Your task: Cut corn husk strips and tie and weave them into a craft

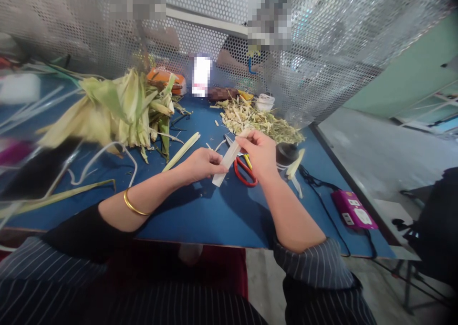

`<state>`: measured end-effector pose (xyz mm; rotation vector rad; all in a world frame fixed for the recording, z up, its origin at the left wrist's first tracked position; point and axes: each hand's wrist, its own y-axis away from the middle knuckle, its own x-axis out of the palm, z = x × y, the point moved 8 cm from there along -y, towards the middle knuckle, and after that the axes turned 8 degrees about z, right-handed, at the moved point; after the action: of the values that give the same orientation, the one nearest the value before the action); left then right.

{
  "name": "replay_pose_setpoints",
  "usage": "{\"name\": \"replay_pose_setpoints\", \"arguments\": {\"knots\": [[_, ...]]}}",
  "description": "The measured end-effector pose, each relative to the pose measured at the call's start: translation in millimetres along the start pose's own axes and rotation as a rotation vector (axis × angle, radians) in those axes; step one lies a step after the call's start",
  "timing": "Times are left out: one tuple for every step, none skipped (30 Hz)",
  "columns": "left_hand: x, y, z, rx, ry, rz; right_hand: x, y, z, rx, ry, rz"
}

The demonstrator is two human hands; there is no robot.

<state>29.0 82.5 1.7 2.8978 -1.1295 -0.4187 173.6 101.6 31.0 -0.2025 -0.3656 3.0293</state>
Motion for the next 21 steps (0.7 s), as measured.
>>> {"name": "replay_pose_setpoints", "arguments": {"knots": [[1.1, 0.3, -0.2, -0.003, 0.024, 0.008, 0.0, -0.2, 0.0, 0.000, 0.011, 0.003], [1.6, 0.7, -0.5, -0.002, 0.045, 0.009, -0.3, -0.5, -0.1, 0.001, 0.025, 0.005], [1.4, 1.0, -0.9, 0.001, 0.063, 0.005, -1.0, -0.7, -0.2, 0.002, 0.041, 0.004], [0.8, 1.2, -1.2, 0.008, 0.076, -0.001, -1.8, -1.0, -0.2, 0.002, 0.058, 0.002], [0.0, 1.3, -1.0, 0.016, 0.091, -0.005, -2.9, -1.3, 0.1, -0.001, 0.074, -0.002], [-0.9, 1.3, -0.4, 0.023, 0.107, -0.008, -3.8, -1.6, 0.5, -0.007, 0.086, -0.004], [-1.9, 1.0, 0.6, 0.028, 0.121, -0.009, -4.5, -1.7, 0.9, -0.014, 0.094, -0.007], [-2.6, 0.7, 1.8, 0.032, 0.129, -0.006, -5.3, -1.8, 1.3, -0.021, 0.098, -0.012], [-3.1, 0.2, 3.2, 0.033, 0.132, 0.002, -6.1, -1.8, 1.6, -0.028, 0.101, -0.018], [-3.0, -0.4, 4.8, 0.029, 0.133, 0.013, -6.7, -1.7, 1.7, -0.031, 0.102, -0.025], [-2.6, -0.9, 6.5, 0.022, 0.133, 0.025, -7.0, -1.6, 1.6, -0.033, 0.103, -0.028], [-2.2, -1.4, 8.1, 0.013, 0.136, 0.035, -7.0, -1.5, 1.4, -0.033, 0.102, -0.028], [-1.8, -1.8, 9.4, 0.004, 0.143, 0.042, -6.8, -1.5, 1.1, -0.032, 0.097, -0.028], [-1.1, -2.1, 10.3, -0.003, 0.153, 0.049, -6.6, -1.4, 1.0, -0.032, 0.089, -0.026], [-0.4, -2.3, 10.7, -0.007, 0.163, 0.056, -6.3, -1.5, 1.1, -0.034, 0.081, -0.023], [0.2, -2.3, 10.7, -0.009, 0.174, 0.063, -6.1, -1.4, 1.4, -0.037, 0.072, -0.021], [0.7, -2.2, 10.3, -0.011, 0.185, 0.069, -6.0, -1.4, 1.9, -0.040, 0.065, -0.021], [1.3, -1.9, 9.7, -0.013, 0.194, 0.076, -6.2, -1.3, 2.4, -0.044, 0.060, -0.025], [1.9, -1.4, 9.0, -0.016, 0.201, 0.086, -6.4, -1.2, 2.7, -0.046, 0.061, -0.028], [2.7, -0.7, 8.2, -0.019, 0.204, 0.098, -6.7, -1.1, 2.5, -0.044, 0.065, -0.032], [3.8, 0.1, 7.5, -0.022, 0.204, 0.113, -7.2, -1.2, 1.9, -0.041, 0.074, -0.036]]}}
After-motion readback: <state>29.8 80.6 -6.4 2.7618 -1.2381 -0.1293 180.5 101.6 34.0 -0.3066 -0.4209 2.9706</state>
